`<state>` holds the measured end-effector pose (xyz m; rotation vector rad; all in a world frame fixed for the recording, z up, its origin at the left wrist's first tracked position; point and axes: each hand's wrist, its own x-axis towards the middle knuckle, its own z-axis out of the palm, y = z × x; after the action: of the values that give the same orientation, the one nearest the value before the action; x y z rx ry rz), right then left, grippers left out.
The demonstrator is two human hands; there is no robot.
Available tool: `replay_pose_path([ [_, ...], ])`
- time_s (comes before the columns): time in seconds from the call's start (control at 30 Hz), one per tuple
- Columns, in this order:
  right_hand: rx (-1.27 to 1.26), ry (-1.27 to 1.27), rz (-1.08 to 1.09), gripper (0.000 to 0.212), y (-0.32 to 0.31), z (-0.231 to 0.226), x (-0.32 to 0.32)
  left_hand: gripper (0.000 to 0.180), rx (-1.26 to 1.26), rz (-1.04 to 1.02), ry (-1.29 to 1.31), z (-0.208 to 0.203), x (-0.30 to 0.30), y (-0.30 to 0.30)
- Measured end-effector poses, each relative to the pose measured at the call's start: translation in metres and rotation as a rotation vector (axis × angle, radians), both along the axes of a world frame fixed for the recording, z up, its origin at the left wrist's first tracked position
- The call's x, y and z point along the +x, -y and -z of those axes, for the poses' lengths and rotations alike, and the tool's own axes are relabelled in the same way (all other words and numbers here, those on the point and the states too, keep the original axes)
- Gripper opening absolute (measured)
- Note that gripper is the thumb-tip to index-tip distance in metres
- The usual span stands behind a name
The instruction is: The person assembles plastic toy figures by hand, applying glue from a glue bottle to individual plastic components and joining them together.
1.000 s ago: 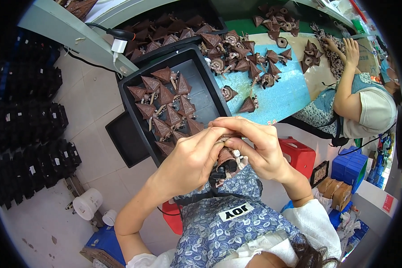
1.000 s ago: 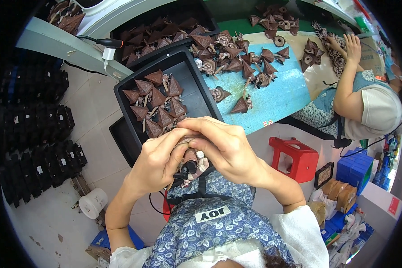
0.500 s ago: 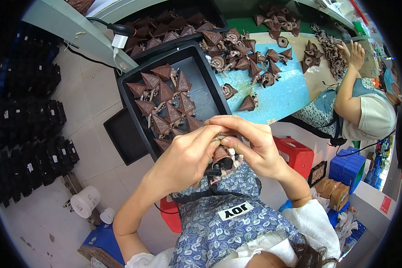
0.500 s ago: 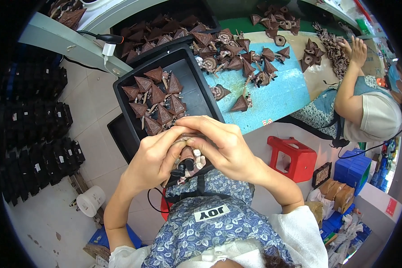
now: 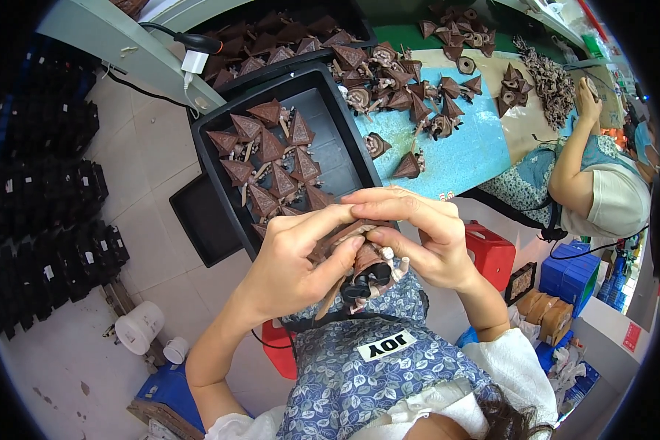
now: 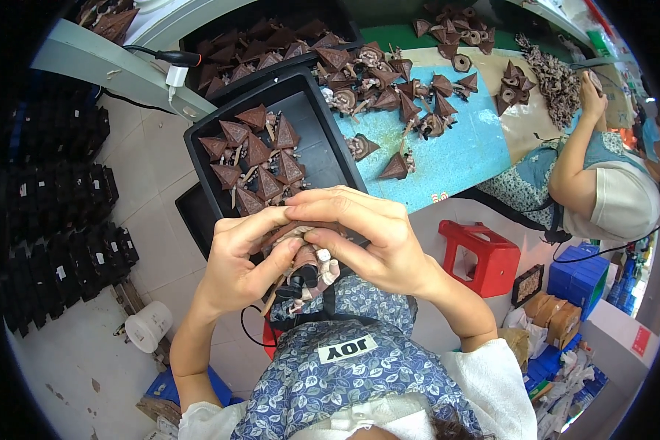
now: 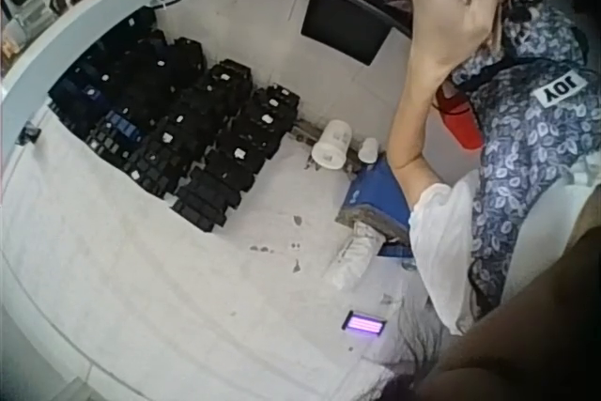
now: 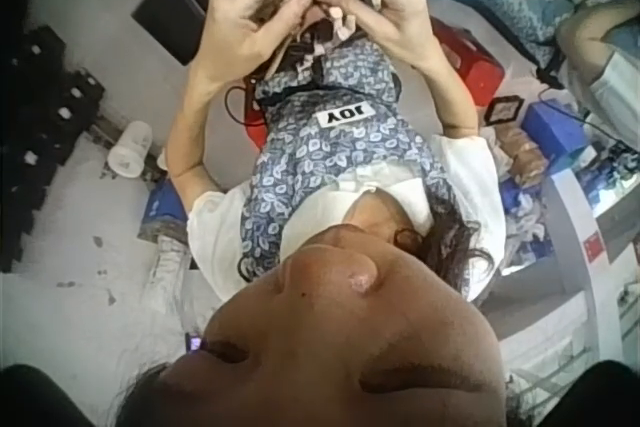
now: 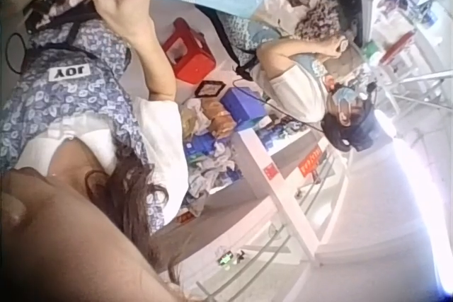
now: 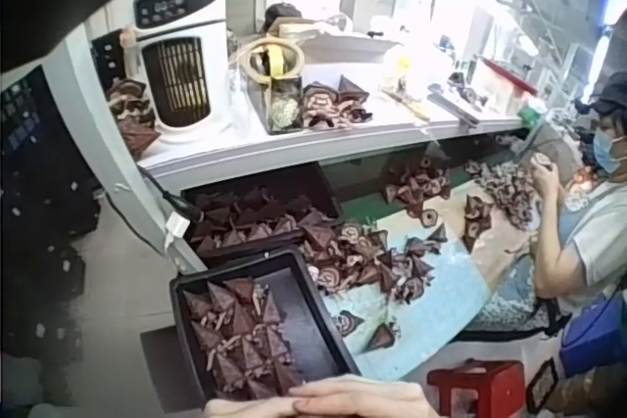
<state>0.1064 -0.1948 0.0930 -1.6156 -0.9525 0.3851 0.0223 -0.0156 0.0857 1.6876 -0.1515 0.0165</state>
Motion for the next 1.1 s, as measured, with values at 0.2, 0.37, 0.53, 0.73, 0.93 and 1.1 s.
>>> replay_pose_path([
  [0.2, 0.027, 0.122, -0.016, 0.026, -0.001, 0.005, 0.0, 0.025, 0.081, -0.051, 0.054, -0.001, -0.003, 0.006],
  [0.37, 0.037, 0.164, -0.002, 0.026, 0.0, 0.015, -0.004, 0.024, 0.084, -0.049, 0.056, 0.006, -0.006, 0.008],
  [0.53, 0.052, 0.173, 0.031, 0.024, 0.001, 0.025, -0.007, 0.023, 0.053, -0.05, 0.024, 0.011, -0.005, 0.01],
  [0.73, -0.12, -0.28, 0.267, 0.027, 0.0, 0.065, -0.013, 0.023, 0.052, -0.13, -0.172, 0.068, 0.005, 0.007],
  [0.93, -0.039, -1.13, 0.421, 0.048, 0.018, 0.109, -0.051, 0.036, 0.522, -0.183, 0.079, 0.121, 0.013, 0.036],
  [1.1, 0.165, -1.153, 0.501, 0.016, 0.011, 0.161, -0.037, 0.036, -0.19, -0.298, -0.32, 0.163, 0.028, 0.021],
])
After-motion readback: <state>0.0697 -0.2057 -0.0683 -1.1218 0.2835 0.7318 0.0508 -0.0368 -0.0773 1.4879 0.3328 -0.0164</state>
